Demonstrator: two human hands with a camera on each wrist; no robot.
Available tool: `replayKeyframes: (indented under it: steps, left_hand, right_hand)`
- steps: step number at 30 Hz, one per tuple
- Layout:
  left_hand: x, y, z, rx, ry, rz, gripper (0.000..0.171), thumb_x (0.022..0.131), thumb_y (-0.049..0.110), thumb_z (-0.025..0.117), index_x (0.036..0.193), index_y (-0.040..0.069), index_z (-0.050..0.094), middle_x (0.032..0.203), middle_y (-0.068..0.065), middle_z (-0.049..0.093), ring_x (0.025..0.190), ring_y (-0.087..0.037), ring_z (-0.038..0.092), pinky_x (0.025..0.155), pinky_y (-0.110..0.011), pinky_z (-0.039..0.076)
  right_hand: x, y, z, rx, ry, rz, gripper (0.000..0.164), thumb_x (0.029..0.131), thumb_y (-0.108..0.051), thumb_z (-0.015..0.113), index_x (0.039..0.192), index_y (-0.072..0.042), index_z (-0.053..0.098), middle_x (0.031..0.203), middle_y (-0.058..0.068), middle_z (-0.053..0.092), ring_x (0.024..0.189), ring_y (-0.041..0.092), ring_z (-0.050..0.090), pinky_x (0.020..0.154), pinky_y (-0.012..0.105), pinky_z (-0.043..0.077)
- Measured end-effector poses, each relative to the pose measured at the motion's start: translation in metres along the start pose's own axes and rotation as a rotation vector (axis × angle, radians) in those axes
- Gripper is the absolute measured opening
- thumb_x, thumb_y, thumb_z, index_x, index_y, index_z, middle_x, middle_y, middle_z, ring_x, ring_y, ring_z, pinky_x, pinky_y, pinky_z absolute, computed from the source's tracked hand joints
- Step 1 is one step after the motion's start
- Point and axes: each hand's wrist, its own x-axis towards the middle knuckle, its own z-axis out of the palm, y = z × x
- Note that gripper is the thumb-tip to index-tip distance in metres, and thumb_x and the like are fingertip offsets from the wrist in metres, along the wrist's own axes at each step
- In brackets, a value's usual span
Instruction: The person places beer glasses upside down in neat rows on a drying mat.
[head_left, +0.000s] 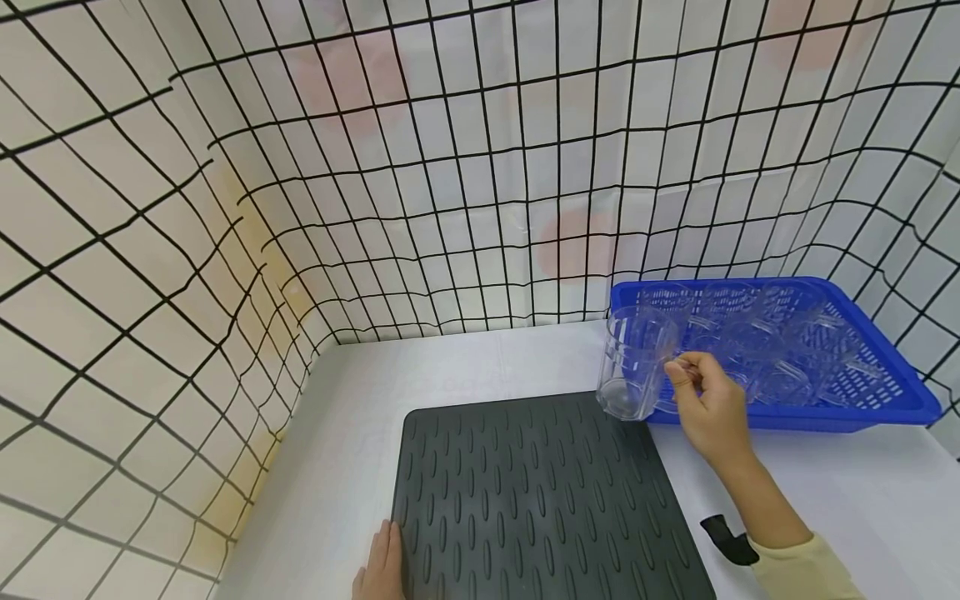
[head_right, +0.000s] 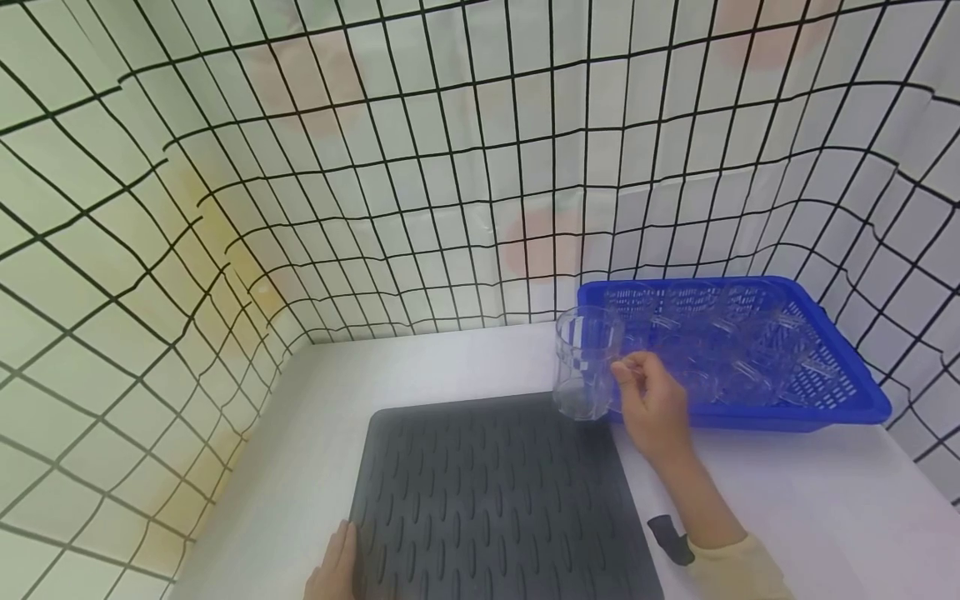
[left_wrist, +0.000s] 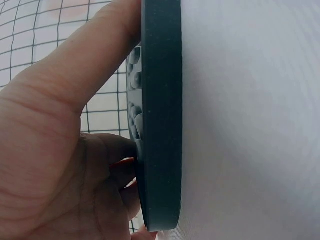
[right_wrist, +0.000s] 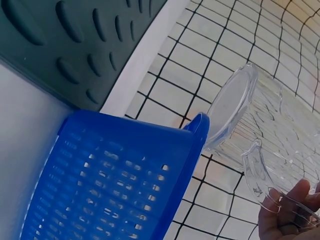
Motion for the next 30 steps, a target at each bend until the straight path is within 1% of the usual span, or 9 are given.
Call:
replayKeyframes:
  steps: [7,13,21,25,30]
  left_hand:
    - [0.000,0.000,0.001,-0.001,-0.007,0.000,0.120,0.056,0.056,0.085,0.140,-0.014,0.035,0.147,-0.032,0.032,0.134,-0.049,0.033,0.095,-0.074,0.032]
    - [0.000,-0.001,0.001,-0.005,0.010,0.012,0.118,0.056,0.052,0.086,0.140,-0.014,0.036,0.147,-0.032,0.033,0.133,-0.049,0.033,0.095,-0.074,0.032]
    - [0.000,-0.001,0.001,-0.011,-0.005,0.006,0.119,0.055,0.050,0.088,0.140,-0.014,0.034,0.148,-0.032,0.031,0.134,-0.049,0.032,0.096,-0.074,0.030]
    - [0.000,-0.001,-0.001,-0.007,-0.005,0.003,0.120,0.055,0.051,0.088,0.140,-0.014,0.035,0.147,-0.032,0.032,0.134,-0.049,0.032,0.096,-0.074,0.031]
    - [-0.001,0.001,-0.003,-0.026,-0.030,-0.010,0.121,0.056,0.051,0.088,0.141,-0.014,0.033,0.149,-0.032,0.030,0.135,-0.049,0.030,0.097,-0.074,0.029]
  right_hand:
    - [-0.002,-0.003,0.003,-0.005,-0.030,0.000,0.013,0.099,-0.008,0.056,0.102,0.005,0.059,0.072,0.007,0.058,0.062,-0.005,0.049,0.051,0.015,0.038]
    - [-0.004,-0.007,0.006,0.014,-0.050,0.010,0.014,0.100,-0.009,0.055,0.102,0.004,0.058,0.072,0.006,0.057,0.062,-0.002,0.050,0.050,0.015,0.038]
    - [-0.007,-0.013,0.012,0.013,-0.099,0.026,0.016,0.101,-0.012,0.053,0.104,0.004,0.057,0.074,0.007,0.058,0.064,0.002,0.052,0.053,0.015,0.040]
    - [-0.009,-0.016,0.014,0.007,-0.139,0.029,0.016,0.102,-0.012,0.052,0.105,0.002,0.056,0.074,0.007,0.057,0.064,0.004,0.052,0.054,0.018,0.040]
    - [-0.010,-0.020,0.015,0.014,-0.175,0.017,0.014,0.101,-0.010,0.053,0.106,0.002,0.057,0.074,0.004,0.057,0.064,0.007,0.053,0.053,0.022,0.041]
